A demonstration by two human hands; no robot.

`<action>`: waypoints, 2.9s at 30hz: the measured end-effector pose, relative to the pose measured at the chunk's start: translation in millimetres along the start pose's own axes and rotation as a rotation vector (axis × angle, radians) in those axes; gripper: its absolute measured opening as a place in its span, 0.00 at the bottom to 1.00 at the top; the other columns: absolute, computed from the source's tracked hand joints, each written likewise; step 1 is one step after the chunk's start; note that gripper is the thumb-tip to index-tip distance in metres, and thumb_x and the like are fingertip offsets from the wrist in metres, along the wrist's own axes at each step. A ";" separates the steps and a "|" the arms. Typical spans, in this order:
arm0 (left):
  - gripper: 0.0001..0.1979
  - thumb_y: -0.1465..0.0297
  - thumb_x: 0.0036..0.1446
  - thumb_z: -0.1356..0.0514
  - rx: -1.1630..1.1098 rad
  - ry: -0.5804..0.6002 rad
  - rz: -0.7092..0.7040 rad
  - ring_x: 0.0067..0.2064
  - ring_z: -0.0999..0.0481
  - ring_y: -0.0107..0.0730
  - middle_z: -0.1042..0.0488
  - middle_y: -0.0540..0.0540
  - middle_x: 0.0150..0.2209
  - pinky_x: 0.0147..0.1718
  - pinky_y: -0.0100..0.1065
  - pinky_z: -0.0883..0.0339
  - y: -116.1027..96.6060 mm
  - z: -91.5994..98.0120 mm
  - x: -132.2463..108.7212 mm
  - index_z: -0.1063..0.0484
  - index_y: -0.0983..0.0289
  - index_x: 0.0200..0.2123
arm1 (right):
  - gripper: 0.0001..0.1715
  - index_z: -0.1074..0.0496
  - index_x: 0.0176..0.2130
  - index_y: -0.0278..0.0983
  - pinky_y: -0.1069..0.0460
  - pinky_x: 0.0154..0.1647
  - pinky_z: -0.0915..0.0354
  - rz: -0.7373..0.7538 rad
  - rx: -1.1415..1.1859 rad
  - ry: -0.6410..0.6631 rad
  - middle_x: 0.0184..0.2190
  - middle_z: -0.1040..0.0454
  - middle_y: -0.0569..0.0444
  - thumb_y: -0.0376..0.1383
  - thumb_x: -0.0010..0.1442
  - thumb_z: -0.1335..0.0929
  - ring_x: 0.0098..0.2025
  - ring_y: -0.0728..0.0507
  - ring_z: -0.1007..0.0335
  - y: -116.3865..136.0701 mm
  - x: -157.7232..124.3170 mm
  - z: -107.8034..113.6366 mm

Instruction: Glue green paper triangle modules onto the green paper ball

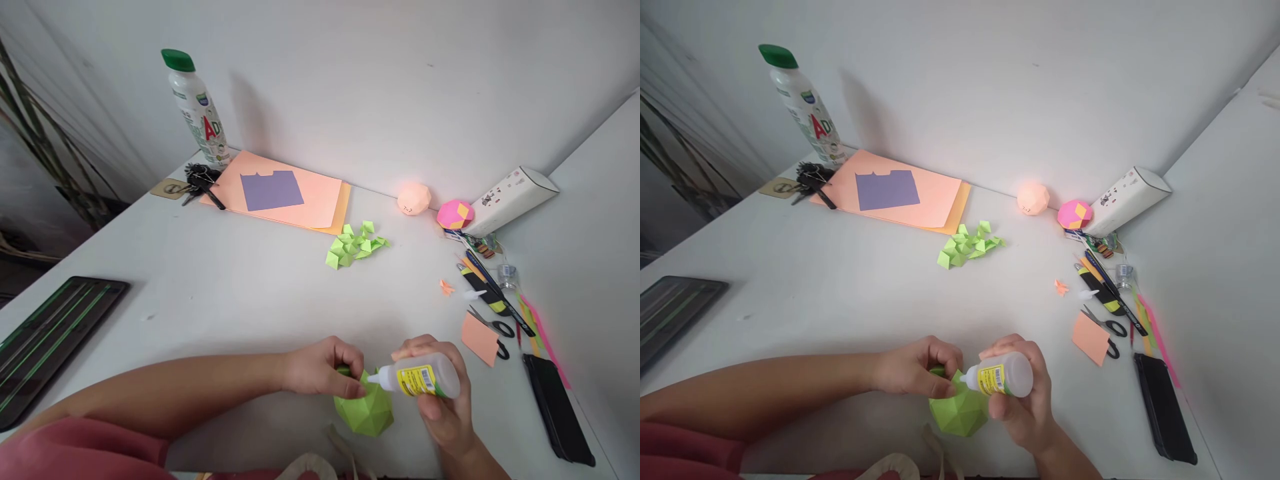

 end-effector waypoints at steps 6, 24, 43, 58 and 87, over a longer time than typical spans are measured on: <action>0.18 0.58 0.43 0.33 -0.002 -0.012 0.008 0.29 0.38 0.25 0.37 0.47 0.24 0.30 0.29 0.40 1.7 0.9 0.7 0.33 0.66 0.21 | 0.22 0.33 0.43 0.42 0.46 0.31 0.34 0.008 -0.008 0.007 0.33 0.27 0.49 0.52 0.54 0.31 0.35 0.41 0.34 0.3 -0.3 -0.6; 0.17 0.59 0.43 0.33 -0.022 -0.007 0.021 0.29 0.38 0.25 0.37 0.47 0.25 0.30 0.29 0.40 2.6 0.3 -0.3 0.33 0.66 0.22 | 0.22 0.32 0.43 0.43 0.46 0.32 0.33 0.011 -0.003 0.004 0.34 0.26 0.49 0.51 0.54 0.31 0.35 0.41 0.33 2.4 -1.2 -1.4; 0.14 0.64 0.46 0.34 -0.030 0.001 -0.009 0.28 0.38 0.24 0.37 0.48 0.25 0.30 0.29 0.41 3.7 0.8 1.3 0.33 0.67 0.22 | 0.22 0.31 0.41 0.42 0.49 0.32 0.34 -0.060 0.048 -0.008 0.33 0.28 0.50 0.53 0.53 0.30 0.35 0.42 0.34 -5.7 0.9 1.4; 0.13 0.65 0.46 0.34 -0.041 0.006 -0.021 0.29 0.38 0.25 0.36 0.48 0.26 0.31 0.29 0.40 1.2 0.8 -0.7 0.32 0.66 0.22 | 0.21 0.31 0.41 0.42 0.50 0.34 0.35 -0.132 0.114 -0.012 0.35 0.30 0.52 0.51 0.53 0.30 0.36 0.43 0.34 -17.1 0.1 2.0; 0.11 0.65 0.49 0.34 -0.071 -0.028 -0.316 0.43 0.33 0.32 0.37 0.54 0.42 0.34 0.30 0.37 -36.3 20.7 -3.7 0.32 0.65 0.26 | 0.12 0.42 0.22 0.40 0.47 0.35 0.34 0.008 -1.028 -0.148 0.39 0.33 0.47 0.35 0.55 0.35 0.42 0.39 0.31 -77.3 34.6 68.7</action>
Point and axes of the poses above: each hand's wrist, its own x-axis towards the middle knuckle, its own z-axis out of the back of the hand, y = z × x, the point moved 10 cm from there along x, towards the middle knuckle
